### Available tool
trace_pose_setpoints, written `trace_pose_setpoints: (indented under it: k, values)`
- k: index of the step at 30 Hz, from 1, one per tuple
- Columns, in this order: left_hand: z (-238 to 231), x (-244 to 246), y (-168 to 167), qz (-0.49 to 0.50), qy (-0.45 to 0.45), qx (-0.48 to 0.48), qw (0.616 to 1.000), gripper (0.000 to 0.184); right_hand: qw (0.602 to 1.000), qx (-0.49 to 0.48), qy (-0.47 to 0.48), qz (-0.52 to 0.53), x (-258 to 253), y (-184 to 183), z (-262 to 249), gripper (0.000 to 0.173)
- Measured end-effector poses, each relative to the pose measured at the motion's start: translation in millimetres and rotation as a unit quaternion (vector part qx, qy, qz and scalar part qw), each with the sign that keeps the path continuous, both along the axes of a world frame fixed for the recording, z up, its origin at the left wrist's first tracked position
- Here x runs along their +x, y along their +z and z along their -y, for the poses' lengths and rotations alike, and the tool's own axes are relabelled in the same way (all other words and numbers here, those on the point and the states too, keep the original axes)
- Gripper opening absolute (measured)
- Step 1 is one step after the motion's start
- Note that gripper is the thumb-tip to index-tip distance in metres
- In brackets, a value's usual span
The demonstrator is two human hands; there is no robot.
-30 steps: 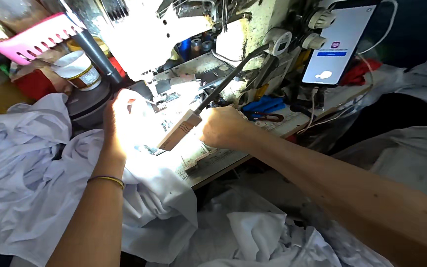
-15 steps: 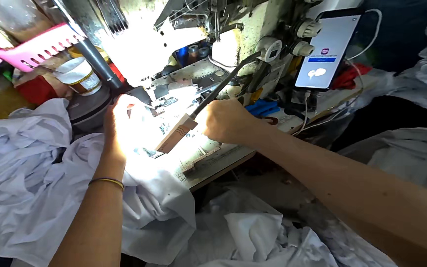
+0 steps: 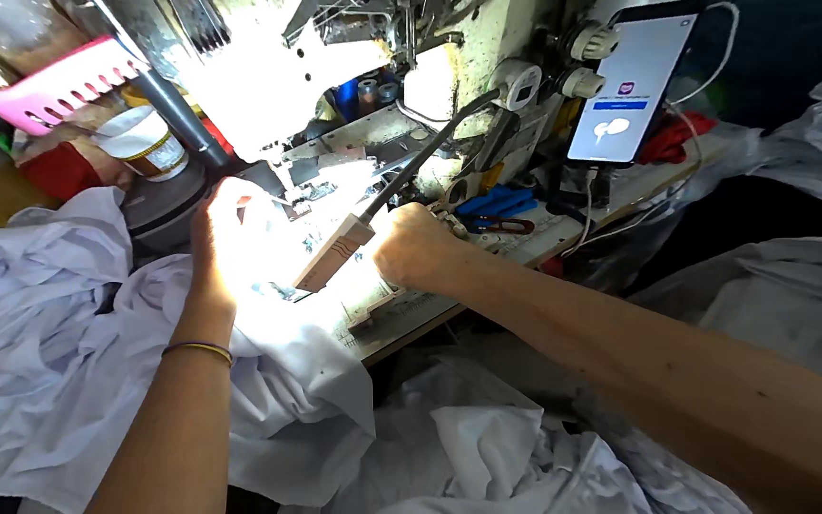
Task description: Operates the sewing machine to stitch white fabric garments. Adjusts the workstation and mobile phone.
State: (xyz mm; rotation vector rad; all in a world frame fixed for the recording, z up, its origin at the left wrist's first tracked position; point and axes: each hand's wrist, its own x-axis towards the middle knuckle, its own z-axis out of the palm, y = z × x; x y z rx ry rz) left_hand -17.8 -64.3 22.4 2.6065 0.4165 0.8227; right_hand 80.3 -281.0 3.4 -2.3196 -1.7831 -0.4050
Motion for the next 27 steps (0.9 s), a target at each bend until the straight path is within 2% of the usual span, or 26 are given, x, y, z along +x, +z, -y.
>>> trace_pose_setpoints:
  k: [4, 12, 18, 23, 27]
  values:
    - [-2, 0, -1, 0.002, -0.005, 0.005, 1.0, 0.028, 0.997, 0.075, 0.017, 0.028, 3, -5, 4, 0.02]
    - [0, 0, 0, 0.004, 0.001, 0.005, 1.0, 0.026, 1.0, 0.022, -0.007, 0.002, 10, 21, 16, 0.022]
    - [0, 0, 0, 0.006, -0.004, 0.011, 1.0, 0.027, 1.0, 0.013, 0.016, 0.013, 8, 13, 14, 0.025]
    - [-1, -1, 0, 0.009, -0.013, 0.013, 1.0, 0.028, 0.994, 0.073, 0.072, 0.03, 11, -6, 4, 0.02]
    - [1, -1, 1, 0.011, -0.015, 0.007, 1.0, 0.027, 0.997, 0.057, 0.037, 0.024, 13, -3, 7, 0.02]
